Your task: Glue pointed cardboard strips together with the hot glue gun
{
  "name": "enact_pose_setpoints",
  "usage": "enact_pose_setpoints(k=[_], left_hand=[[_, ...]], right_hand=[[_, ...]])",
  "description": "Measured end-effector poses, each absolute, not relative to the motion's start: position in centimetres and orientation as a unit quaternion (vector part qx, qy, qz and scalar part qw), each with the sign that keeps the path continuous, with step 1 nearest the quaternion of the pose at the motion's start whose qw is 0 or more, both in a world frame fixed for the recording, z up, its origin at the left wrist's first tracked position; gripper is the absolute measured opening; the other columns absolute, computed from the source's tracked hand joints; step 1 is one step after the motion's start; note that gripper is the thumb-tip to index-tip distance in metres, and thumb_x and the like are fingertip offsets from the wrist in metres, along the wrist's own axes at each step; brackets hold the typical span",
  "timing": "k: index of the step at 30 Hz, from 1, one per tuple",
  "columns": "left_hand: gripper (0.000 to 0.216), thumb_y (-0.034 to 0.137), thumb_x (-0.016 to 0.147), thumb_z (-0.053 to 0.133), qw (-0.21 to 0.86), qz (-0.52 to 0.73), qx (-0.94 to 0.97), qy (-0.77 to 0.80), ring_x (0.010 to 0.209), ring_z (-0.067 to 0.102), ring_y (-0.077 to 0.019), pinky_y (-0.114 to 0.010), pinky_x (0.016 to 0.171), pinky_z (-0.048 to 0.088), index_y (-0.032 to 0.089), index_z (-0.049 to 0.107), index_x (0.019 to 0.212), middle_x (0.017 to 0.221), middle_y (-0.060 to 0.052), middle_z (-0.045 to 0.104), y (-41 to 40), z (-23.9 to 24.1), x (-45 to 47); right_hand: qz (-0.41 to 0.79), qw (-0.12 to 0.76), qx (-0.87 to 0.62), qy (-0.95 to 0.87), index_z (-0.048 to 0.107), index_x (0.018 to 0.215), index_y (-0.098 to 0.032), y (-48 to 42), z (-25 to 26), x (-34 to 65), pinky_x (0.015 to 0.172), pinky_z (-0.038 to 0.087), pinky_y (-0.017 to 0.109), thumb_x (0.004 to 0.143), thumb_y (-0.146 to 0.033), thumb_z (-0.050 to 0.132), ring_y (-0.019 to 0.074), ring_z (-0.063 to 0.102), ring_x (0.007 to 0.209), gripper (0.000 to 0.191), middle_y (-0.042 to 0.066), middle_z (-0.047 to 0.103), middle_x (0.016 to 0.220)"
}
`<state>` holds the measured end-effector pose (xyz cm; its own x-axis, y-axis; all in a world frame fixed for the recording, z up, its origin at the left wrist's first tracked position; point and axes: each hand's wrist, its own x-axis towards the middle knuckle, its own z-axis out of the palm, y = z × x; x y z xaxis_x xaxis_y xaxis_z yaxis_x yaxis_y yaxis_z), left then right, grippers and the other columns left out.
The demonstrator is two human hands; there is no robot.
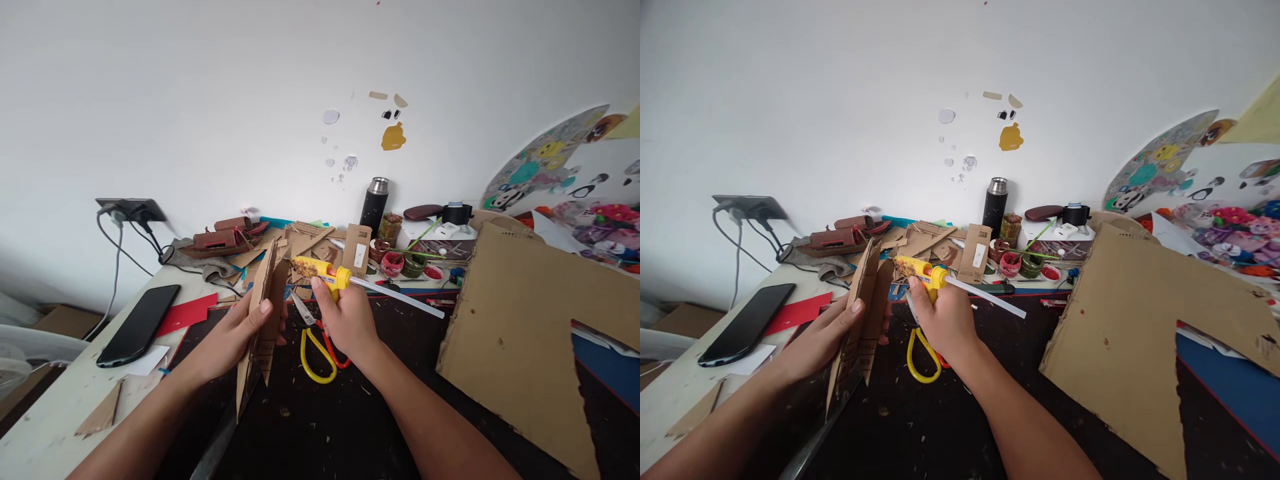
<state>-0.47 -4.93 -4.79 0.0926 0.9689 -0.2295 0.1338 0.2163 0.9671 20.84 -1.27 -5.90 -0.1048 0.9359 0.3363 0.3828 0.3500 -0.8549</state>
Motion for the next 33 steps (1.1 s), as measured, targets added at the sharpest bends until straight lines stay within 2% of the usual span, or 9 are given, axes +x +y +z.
enact_pose_setpoints(k=[6,9,15,24,28,33], left_hand=[[0.078,0.072,0.08,0.076,0.501,0.414,0.503,0.57,0.114,0.072,-0.0425,-0.046,0.086,0.062,0.019,0.07,0.137,0.115,-0.015,0.08,-4.9,-4.9,-0.6],[0.079,0.072,0.081,0.075,0.517,0.409,0.498,0.564,0.11,0.073,-0.0419,-0.045,0.082,0.063,0.02,0.068,0.139,0.114,-0.015,0.08,-4.9,-5.0,-0.7],[0.085,0.077,0.083,0.07,0.561,0.377,0.475,0.564,0.091,0.078,-0.0372,-0.042,0.071,0.064,0.022,0.058,0.147,0.109,-0.013,0.079,-4.9,-4.8,-0.6],[0.083,0.078,0.083,0.07,0.563,0.377,0.476,0.561,0.092,0.077,-0.0348,-0.039,0.072,0.062,0.022,0.058,0.144,0.112,-0.013,0.078,-4.9,-4.9,-0.4],[0.078,0.078,0.082,0.07,0.562,0.378,0.473,0.563,0.087,0.077,-0.0337,-0.04,0.073,0.062,0.02,0.064,0.132,0.109,-0.012,0.079,-4.8,-4.9,-0.4],[0.071,0.082,0.076,0.073,0.536,0.449,0.445,0.56,0.077,0.076,-0.03,-0.036,0.065,0.062,0.018,0.07,0.108,0.091,-0.008,0.079,-4.1,-3.8,-2.1]], right_hand=[[0.297,0.454,-0.486,-0.685,0.042,0.059,-0.024,-1.3,-5.8,20.7,0.052,0.033,0.027,0.104,-0.053,0.047,0.015,0.051,0.05,0.054,-0.002,0.047,0.047],[0.299,0.452,-0.482,-0.688,0.042,0.06,-0.024,-1.4,-5.8,20.6,0.052,0.033,0.027,0.105,-0.053,0.047,0.0154,0.052,0.051,0.053,-0.002,0.047,0.047],[0.301,0.453,-0.481,-0.688,0.044,0.063,-0.025,-1.5,-5.9,20.5,0.053,0.034,0.027,0.105,-0.053,0.046,0.0163,0.053,0.053,0.05,-0.002,0.046,0.048],[0.279,0.451,-0.476,-0.702,0.038,0.061,-0.024,-1.2,-6.0,20.5,0.052,0.028,0.028,0.104,-0.051,0.047,0.0134,0.045,0.049,0.052,-0.003,0.042,0.049],[0.282,0.438,-0.48,-0.706,0.044,0.061,-0.023,-1.4,-6.2,20.3,0.052,0.029,0.028,0.104,-0.053,0.047,0.0139,0.047,0.05,0.052,-0.002,0.045,0.051],[0.275,0.43,-0.484,-0.711,0.056,0.069,-0.021,-1.3,-7.2,19.9,0.054,0.033,0.027,0.103,-0.052,0.049,0.016,0.055,0.057,0.046,0.001,0.056,0.061]])
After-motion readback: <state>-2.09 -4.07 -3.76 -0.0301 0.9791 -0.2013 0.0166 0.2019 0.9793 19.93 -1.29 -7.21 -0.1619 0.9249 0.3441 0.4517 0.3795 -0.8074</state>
